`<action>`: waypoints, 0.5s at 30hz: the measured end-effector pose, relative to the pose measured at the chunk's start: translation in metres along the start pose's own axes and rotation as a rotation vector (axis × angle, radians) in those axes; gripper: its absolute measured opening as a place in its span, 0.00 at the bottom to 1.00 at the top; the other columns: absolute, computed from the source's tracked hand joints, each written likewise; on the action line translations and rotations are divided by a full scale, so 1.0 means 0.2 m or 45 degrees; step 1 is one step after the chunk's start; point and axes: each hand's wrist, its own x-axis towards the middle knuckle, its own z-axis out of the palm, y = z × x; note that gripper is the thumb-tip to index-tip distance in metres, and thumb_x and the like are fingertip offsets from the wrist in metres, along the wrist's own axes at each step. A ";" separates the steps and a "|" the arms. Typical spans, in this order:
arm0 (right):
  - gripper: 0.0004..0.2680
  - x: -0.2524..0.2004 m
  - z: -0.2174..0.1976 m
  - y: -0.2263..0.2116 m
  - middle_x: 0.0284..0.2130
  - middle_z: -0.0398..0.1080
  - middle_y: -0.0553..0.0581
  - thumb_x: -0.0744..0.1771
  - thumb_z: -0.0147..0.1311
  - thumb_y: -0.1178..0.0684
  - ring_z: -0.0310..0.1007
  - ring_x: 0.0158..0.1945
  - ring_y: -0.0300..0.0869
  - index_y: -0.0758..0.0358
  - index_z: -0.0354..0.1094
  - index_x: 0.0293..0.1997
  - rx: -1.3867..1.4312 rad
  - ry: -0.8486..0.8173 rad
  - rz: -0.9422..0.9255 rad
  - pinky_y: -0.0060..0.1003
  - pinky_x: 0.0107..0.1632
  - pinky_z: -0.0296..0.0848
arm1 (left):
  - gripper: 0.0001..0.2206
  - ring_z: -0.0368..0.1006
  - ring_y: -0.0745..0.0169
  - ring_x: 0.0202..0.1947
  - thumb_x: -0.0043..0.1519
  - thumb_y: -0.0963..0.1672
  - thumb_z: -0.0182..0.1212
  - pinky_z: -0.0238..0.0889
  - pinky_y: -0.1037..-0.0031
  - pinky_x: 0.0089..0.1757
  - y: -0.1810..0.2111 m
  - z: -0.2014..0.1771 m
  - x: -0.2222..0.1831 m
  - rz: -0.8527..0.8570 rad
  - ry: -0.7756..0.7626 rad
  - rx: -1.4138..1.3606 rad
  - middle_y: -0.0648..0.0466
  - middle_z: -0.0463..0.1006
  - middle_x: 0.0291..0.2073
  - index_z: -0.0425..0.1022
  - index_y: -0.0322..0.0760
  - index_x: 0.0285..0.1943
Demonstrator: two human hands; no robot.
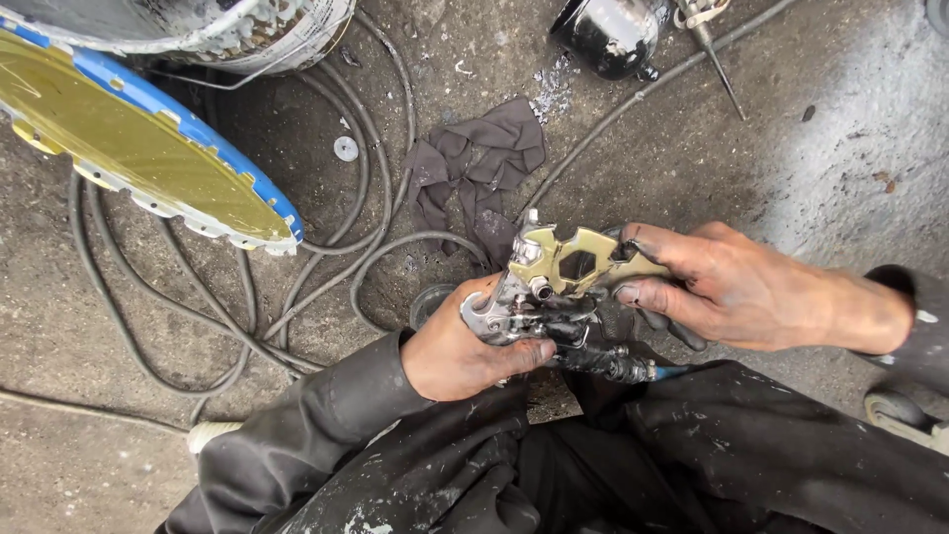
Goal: Cleaning and reassembling a paint spray gun using a multi-tool wrench on a production floor.
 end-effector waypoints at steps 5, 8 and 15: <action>0.10 0.03 0.02 -0.02 0.09 0.72 0.48 0.66 0.52 0.49 0.64 0.05 0.35 0.60 0.68 0.47 0.078 0.055 0.001 0.30 0.08 0.58 | 0.14 0.64 0.72 0.29 0.61 0.35 0.62 0.63 0.78 0.35 -0.03 -0.01 0.00 0.005 -0.036 -0.048 0.59 0.75 0.33 0.72 0.32 0.56; 0.10 0.02 0.11 0.02 0.16 0.78 0.48 0.66 0.53 0.51 0.69 0.10 0.35 0.57 0.67 0.51 0.103 0.105 0.038 0.32 0.13 0.63 | 0.14 0.68 0.70 0.32 0.60 0.36 0.63 0.66 0.76 0.37 -0.06 -0.01 -0.02 -0.003 -0.005 0.032 0.57 0.77 0.35 0.73 0.32 0.54; 0.06 0.01 0.12 -0.04 0.11 0.74 0.46 0.66 0.53 0.50 0.71 0.09 0.35 0.57 0.68 0.43 0.110 0.140 0.056 0.32 0.12 0.64 | 0.15 0.71 0.68 0.35 0.59 0.36 0.65 0.70 0.74 0.42 -0.05 0.00 -0.02 0.025 0.030 0.112 0.55 0.79 0.40 0.73 0.31 0.55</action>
